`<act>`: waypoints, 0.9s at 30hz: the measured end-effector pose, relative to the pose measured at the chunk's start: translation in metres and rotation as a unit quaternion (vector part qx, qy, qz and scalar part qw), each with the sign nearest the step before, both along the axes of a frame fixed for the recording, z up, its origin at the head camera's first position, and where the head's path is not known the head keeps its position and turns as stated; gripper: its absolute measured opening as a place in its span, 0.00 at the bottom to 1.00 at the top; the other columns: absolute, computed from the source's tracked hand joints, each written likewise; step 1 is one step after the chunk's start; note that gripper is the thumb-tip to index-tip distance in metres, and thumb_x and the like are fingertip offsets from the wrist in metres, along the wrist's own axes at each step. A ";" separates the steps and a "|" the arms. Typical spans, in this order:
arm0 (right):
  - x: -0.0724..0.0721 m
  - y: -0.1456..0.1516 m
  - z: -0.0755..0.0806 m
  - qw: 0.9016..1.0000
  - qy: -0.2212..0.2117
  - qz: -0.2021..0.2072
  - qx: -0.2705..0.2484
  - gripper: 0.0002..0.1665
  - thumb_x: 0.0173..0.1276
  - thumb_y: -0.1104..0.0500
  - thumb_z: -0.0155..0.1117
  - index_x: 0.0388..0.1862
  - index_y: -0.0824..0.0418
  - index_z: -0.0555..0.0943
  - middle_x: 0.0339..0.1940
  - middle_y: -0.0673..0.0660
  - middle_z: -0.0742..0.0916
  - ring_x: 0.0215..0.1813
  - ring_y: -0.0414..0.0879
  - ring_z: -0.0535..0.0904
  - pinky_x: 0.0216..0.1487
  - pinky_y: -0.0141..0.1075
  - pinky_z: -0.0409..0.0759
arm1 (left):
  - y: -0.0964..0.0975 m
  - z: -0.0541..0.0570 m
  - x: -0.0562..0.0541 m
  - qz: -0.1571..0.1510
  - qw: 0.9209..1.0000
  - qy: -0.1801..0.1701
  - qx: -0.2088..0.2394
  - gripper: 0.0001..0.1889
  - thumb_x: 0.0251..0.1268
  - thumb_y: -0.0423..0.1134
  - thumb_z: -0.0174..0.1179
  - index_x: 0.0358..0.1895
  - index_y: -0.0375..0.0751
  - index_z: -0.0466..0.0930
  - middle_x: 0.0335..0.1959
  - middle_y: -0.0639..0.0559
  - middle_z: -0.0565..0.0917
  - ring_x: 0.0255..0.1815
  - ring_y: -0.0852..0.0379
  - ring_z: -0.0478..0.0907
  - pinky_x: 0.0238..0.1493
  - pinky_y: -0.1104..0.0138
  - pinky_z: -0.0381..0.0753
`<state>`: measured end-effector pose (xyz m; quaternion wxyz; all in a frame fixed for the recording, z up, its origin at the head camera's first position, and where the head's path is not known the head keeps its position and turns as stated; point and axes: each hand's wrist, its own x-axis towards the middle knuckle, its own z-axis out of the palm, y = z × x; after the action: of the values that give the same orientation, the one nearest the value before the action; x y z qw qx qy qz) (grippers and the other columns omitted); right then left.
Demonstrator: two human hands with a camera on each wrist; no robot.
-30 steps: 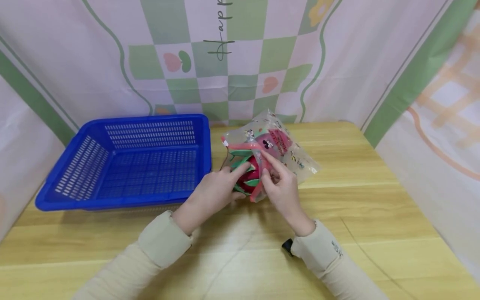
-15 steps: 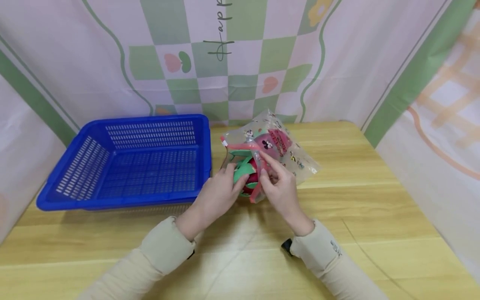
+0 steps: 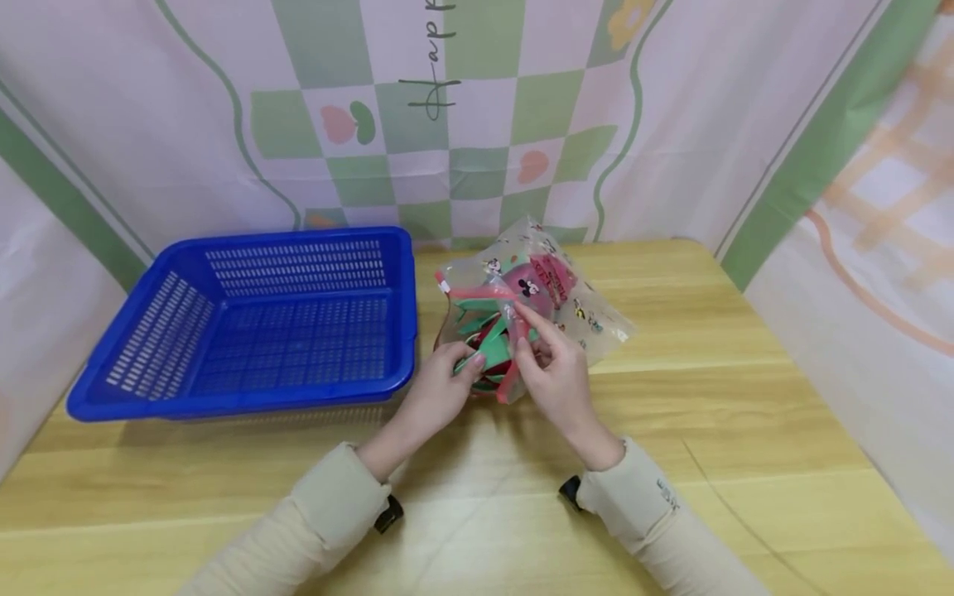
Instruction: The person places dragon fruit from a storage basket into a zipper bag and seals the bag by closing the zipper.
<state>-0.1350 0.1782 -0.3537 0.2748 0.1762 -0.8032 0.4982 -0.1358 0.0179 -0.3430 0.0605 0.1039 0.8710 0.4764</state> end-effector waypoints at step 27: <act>0.003 -0.007 0.011 1.000 0.008 0.014 0.004 0.27 0.58 0.76 0.54 0.59 0.69 0.76 0.41 0.67 0.87 0.14 0.30 0.60 0.14 0.22 0.61 | 0.010 -0.013 -0.017 -0.003 0.996 0.021 0.081 0.11 0.71 0.39 0.52 0.37 0.34 0.77 0.67 0.36 0.70 0.71 0.38 0.64 0.71 0.47 0.61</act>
<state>-0.1324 0.1711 -0.3428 0.2736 0.1931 -0.8004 0.4973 -0.1524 0.0277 -0.3564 0.0353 0.1212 0.8303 0.5429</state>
